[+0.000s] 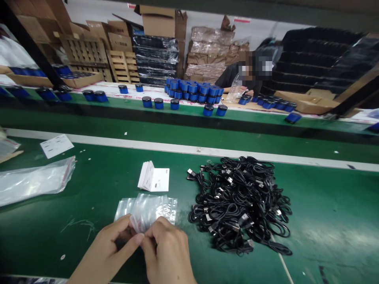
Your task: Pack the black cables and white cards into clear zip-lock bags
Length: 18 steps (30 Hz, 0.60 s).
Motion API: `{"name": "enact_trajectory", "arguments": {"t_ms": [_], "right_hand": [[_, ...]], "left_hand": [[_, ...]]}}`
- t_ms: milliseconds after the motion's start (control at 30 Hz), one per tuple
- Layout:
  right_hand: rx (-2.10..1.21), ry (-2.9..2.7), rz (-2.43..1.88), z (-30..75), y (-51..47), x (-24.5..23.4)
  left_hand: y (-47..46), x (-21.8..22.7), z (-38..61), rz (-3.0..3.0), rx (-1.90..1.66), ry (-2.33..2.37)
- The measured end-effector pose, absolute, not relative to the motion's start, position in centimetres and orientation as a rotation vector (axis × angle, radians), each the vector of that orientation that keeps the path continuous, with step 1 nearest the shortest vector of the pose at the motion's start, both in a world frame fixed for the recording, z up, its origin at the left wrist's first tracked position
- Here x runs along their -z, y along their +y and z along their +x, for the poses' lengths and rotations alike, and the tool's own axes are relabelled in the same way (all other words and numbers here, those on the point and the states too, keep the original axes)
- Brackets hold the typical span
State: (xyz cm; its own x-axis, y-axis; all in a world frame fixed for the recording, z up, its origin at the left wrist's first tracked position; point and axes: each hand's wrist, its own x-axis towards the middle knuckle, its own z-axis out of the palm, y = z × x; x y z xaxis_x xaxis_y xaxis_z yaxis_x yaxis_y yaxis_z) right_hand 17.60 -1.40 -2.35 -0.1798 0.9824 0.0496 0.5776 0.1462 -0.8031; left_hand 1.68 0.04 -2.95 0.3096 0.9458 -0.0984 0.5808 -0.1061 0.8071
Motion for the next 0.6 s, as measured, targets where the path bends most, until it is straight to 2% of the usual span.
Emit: {"name": "enact_trajectory", "arguments": {"t_ms": [433, 600], "right_hand": [[-0.817, -1.738, -1.590, 17.0, -1.7, 2.9], [-0.695, -1.798, -1.562, 16.7, -1.7, 3.5]], "left_hand": [[0.2, 1.9, 1.9, 1.545, -0.606, 1.288], [0.3, 2.0, 1.7, 1.520, -0.523, 1.337]]}}
